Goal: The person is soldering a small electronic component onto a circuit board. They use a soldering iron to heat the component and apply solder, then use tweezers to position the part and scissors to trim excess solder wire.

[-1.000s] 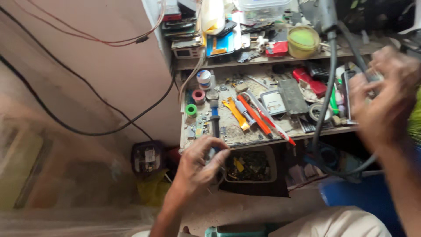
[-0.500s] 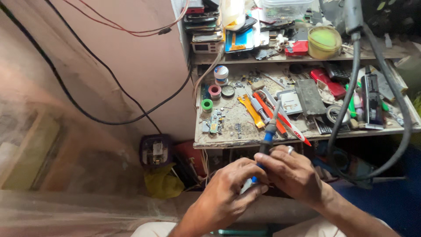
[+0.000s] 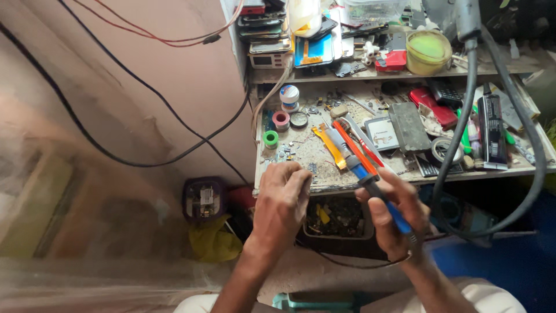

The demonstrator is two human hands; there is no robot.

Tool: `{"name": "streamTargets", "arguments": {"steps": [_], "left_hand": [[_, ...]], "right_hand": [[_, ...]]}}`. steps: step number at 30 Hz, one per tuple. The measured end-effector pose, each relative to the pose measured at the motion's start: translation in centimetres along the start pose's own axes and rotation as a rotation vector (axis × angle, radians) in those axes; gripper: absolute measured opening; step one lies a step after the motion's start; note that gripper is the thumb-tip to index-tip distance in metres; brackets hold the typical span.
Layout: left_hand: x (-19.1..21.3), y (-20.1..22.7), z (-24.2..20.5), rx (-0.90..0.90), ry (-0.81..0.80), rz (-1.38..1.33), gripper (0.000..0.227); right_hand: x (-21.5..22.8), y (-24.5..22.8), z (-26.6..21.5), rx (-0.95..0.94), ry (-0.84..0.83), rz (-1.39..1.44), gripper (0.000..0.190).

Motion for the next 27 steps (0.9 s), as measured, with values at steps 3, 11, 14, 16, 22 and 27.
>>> {"name": "streamTargets", "arguments": {"steps": [3, 11, 14, 16, 22, 27], "left_hand": [[-0.7, -0.4, 0.0, -0.024, -0.046, 0.051, 0.019], [-1.2, -1.0, 0.1, 0.022, -0.073, 0.031, 0.018], [-0.9, -0.7, 0.4, 0.026, -0.071, -0.011, 0.018], [-0.7, -0.5, 0.6, 0.048, -0.056, -0.121, 0.019], [0.4, 0.7, 0.6, 0.111, -0.123, -0.363, 0.024], [1.0, 1.0, 0.4, 0.022, -0.135, -0.361, 0.027]], "right_hand": [[0.0, 0.0, 0.3, 0.071, -0.137, 0.053, 0.045], [-0.5, 2.0, -0.6, -0.011, -0.081, 0.218, 0.031], [-0.6, 1.4, -0.3, 0.052, -0.071, 0.158, 0.031], [-1.0, 0.5, 0.3, 0.094, -0.081, 0.123, 0.030], [-2.3, -0.7, 1.8, -0.003, -0.127, 0.119, 0.034], [-3.5, 0.2, 0.8, -0.175, -0.075, 0.167, 0.031]]}}
Point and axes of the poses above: each hand's wrist, its own z-axis towards the middle knuckle, its own x-axis out of the back of the hand, y = z × x, the point moved 2 cm from there along z, towards the middle knuckle, and after that the axes turned 2 degrees about z, right-handed, at the moved point
